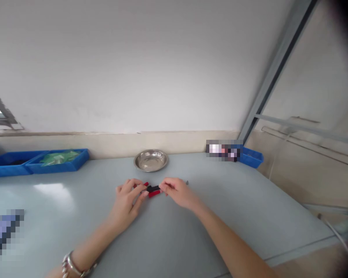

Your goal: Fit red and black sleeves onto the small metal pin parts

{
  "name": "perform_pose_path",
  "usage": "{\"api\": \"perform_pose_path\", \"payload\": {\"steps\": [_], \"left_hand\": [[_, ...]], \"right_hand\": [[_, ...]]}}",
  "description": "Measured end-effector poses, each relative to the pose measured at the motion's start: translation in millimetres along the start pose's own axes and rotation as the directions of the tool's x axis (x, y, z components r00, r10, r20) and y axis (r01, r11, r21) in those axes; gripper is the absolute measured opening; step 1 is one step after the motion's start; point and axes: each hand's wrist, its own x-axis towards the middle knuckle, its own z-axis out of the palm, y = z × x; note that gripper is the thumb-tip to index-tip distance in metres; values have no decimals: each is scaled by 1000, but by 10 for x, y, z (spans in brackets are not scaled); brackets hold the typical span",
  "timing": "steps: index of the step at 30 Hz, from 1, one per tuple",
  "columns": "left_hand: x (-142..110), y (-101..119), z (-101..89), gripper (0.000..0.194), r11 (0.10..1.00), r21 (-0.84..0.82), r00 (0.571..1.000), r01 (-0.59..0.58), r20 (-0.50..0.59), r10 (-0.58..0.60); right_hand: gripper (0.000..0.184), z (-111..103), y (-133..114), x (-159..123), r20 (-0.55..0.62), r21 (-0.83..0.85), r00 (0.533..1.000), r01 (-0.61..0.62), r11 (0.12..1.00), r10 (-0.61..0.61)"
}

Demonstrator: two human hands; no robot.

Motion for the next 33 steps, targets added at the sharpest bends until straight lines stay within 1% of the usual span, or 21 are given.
{"api": "perform_pose_path", "payload": {"steps": [4,8,11,14,17,23,27,33], "left_hand": [[-1,10,-5,23,1000,-7,1000,6,-2,-6],[-4,15,-8,25,999,-25,999,24,23,-24],[-1,8,-2,25,999,-33,999,33,28,-33],[5,-4,5,28,999,-36,999,40,6,-40],[10,-11,6,29,998,-34,999,53,1,-53],[5,8,-3,23,997,-52,997,51,58,-48],[7,14,4,20,997,-53,997,65,44,-63],[-2,-14,20,20,999,-27,999,41,26,-40]], "right_hand": [[25,14,1,1,-35,-43,999,38,998,-40],[25,16,-18,-4,-68,-90,996,58,994,-64],[23,19,-18,-2,-89,-95,991,91,991,-100],[17,26,-7,2,-76,-62,994,74,995,-78],[15,35,5,4,-73,-45,996,56,997,-59],[18,32,21,12,-108,-35,992,68,997,-71],[19,32,38,21,-108,-20,992,65,998,-67],[24,38,29,12,-93,-13,994,57,998,-58]]}}
